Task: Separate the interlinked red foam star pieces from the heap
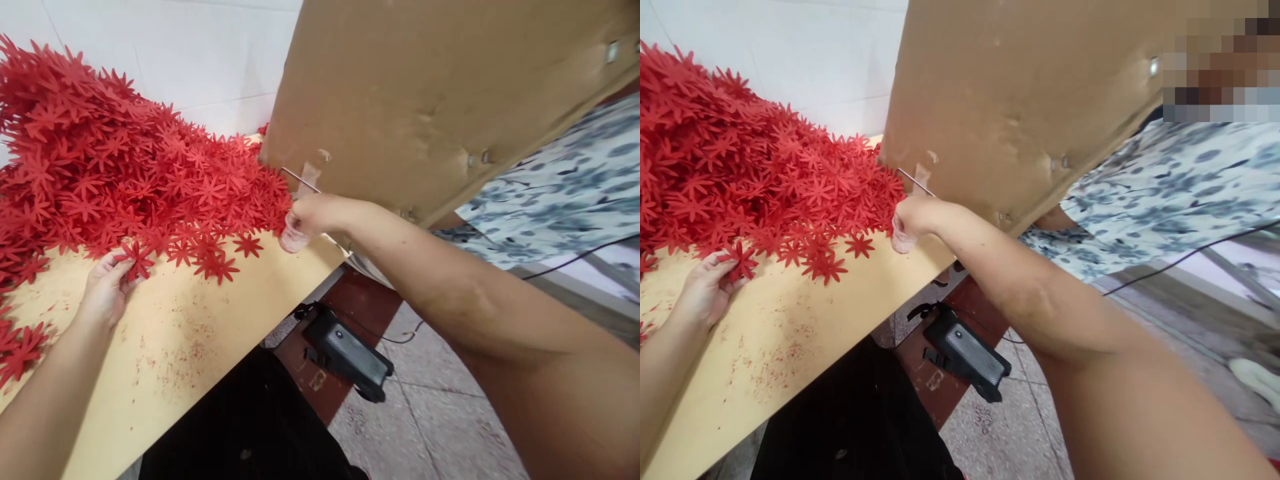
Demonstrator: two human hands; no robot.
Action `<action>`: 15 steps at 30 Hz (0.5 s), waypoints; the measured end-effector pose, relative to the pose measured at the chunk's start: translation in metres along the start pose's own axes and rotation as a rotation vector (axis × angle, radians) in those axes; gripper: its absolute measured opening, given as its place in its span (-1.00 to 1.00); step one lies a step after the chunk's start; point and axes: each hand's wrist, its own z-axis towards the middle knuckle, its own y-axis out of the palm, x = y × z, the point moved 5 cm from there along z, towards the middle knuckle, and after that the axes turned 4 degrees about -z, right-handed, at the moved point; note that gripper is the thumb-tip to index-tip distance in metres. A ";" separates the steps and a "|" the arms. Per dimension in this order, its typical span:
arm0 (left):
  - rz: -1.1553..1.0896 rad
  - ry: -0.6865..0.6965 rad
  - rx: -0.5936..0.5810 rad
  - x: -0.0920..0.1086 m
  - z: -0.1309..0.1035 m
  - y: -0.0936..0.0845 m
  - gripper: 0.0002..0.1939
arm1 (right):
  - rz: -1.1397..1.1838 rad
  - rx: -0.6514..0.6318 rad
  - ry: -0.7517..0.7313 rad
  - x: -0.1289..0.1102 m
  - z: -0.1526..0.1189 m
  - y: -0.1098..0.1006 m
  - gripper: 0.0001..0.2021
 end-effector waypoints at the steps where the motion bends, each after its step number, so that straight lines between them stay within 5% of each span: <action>1: 0.015 -0.006 -0.004 0.000 0.000 0.001 -0.85 | 0.014 0.003 0.003 0.001 0.002 0.000 -0.86; 8: 0.037 -0.058 -0.012 0.000 -0.003 0.002 -0.87 | 0.264 0.091 0.024 0.008 0.011 0.005 -0.78; 13: 0.049 -0.031 -0.027 -0.004 -0.002 0.002 -0.89 | 0.375 0.001 0.003 0.016 0.009 0.011 -0.76; 15: 0.044 -0.029 -0.026 -0.005 -0.003 0.003 -0.89 | 0.418 0.182 -0.017 0.020 0.001 0.002 -0.79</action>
